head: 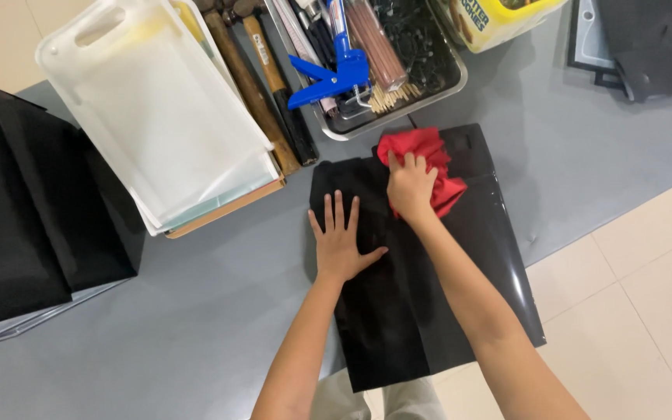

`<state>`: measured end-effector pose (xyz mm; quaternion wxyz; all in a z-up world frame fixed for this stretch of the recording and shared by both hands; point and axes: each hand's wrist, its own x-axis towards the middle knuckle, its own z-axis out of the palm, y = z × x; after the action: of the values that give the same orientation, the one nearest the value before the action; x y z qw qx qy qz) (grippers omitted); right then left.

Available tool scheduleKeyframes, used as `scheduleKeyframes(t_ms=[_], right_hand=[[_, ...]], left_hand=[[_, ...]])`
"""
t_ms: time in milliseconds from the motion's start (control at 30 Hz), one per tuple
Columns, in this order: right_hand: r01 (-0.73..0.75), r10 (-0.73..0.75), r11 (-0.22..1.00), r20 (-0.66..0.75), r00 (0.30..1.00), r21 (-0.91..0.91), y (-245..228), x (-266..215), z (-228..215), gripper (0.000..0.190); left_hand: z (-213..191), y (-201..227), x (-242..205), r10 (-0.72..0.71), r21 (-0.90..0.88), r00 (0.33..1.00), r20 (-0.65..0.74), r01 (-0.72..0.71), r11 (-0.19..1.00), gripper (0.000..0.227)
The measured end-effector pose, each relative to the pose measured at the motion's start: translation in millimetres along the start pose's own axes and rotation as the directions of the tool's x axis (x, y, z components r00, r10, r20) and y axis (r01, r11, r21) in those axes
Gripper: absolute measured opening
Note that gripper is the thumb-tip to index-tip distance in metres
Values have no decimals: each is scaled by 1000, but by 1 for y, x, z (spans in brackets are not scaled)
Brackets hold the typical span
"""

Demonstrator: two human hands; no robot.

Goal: The person wipes a black rectangular panel with a red cloth on a gray table. They clean the surface thoroughly, moving the cloth across the panel, then flip the panel over to clean the other side. Finally, the person folds the panel and places it into a black bag.

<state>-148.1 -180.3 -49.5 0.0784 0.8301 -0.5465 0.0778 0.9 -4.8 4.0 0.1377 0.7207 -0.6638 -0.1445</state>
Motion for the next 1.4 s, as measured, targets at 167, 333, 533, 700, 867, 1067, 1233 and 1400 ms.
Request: scheduleKeyframes(t_ms=[167,333,533,700,867,1067,1233,1400], right_hand=[[-3,2,998,28,1000,58,1,2,-2,46],[-29,30,997,-11,999,74,-3,2,-7,42],[21,-21,999,-21,1000,36,-1,3,1,46],[-22,20,1000,87,996,16,-16,-2,1,51],[-13,12,1000,76,997,8,-9,15,-3,55],[-241,208,951,175,962,193,12,6,-31,35],[-151,153,977,-4,988,149,3,-113,-56,30],[-20,26,956,-16,1000,294,-7,-149,-81,51]], left_hand=[[2,-1,-2,7,16,1000,-25,-6,1000,124],[-5,3,3,-22,19,998,57,21,1000,126],[-9,7,2,-40,27,997,68,38,999,126],[-7,6,3,-48,53,993,109,43,998,127],[-2,4,6,-54,63,992,113,47,997,128],[0,2,0,-42,50,998,56,39,998,128],[8,0,3,-23,14,1000,16,22,1000,128],[22,-5,2,27,48,997,-72,-24,999,126]])
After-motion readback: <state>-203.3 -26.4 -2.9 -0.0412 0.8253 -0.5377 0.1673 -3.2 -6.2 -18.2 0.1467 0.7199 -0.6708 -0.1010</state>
